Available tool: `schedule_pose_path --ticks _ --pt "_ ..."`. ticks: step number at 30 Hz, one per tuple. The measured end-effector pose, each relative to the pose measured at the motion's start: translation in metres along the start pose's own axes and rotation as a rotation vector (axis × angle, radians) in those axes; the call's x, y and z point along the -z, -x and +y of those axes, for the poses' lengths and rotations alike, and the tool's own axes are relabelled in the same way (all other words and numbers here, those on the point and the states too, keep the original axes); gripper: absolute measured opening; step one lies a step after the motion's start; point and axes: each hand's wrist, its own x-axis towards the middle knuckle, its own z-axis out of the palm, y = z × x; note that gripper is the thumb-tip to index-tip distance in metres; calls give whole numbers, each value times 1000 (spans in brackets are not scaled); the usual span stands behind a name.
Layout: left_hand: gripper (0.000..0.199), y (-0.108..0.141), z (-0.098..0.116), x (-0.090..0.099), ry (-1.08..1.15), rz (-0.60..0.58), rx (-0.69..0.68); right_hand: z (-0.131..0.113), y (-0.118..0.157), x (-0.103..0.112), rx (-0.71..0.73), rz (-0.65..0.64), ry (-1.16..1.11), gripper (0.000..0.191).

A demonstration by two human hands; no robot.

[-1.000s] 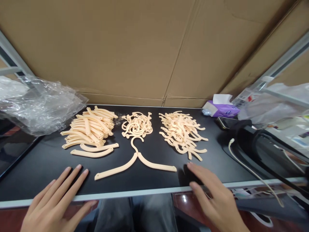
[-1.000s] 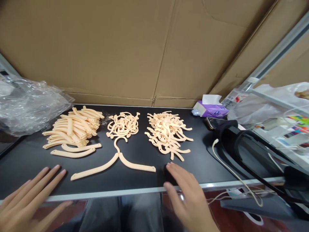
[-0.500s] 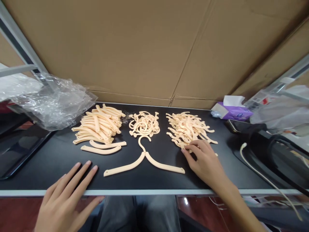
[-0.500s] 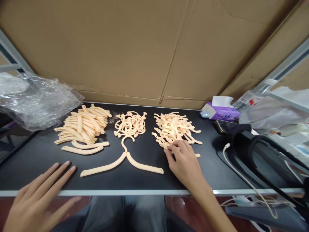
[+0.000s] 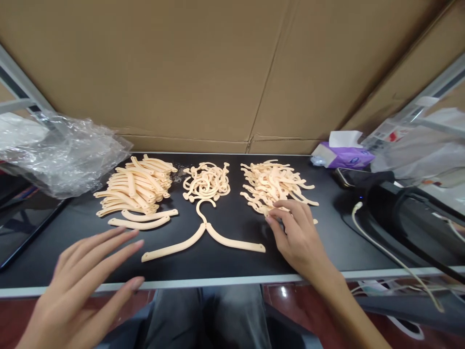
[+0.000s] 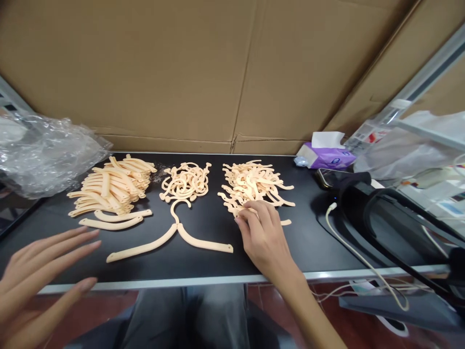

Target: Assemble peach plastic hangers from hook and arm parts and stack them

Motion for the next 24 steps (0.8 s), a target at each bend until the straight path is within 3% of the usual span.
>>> schedule_pose_path --ticks 3,7,10,12,15,24 --pt "50 -43 35 -12 77 -144 -255 0 1 2 -7 31 -59 13" --pt "33 -88 76 -58 94 -423 -458 1 4 3 -18 32 -140 17" --pt "34 -105 88 -93 81 -465 -511 1 5 4 -30 53 -151 15" --pt "24 -110 87 -108 114 -437 -566 1 4 4 -40 47 -157 13" --pt "21 -110 82 -115 178 -398 -607 1 3 4 -37 21 -187 13" --pt "20 -101 82 -104 296 -331 -479 0 3 4 -30 5 -164 15"
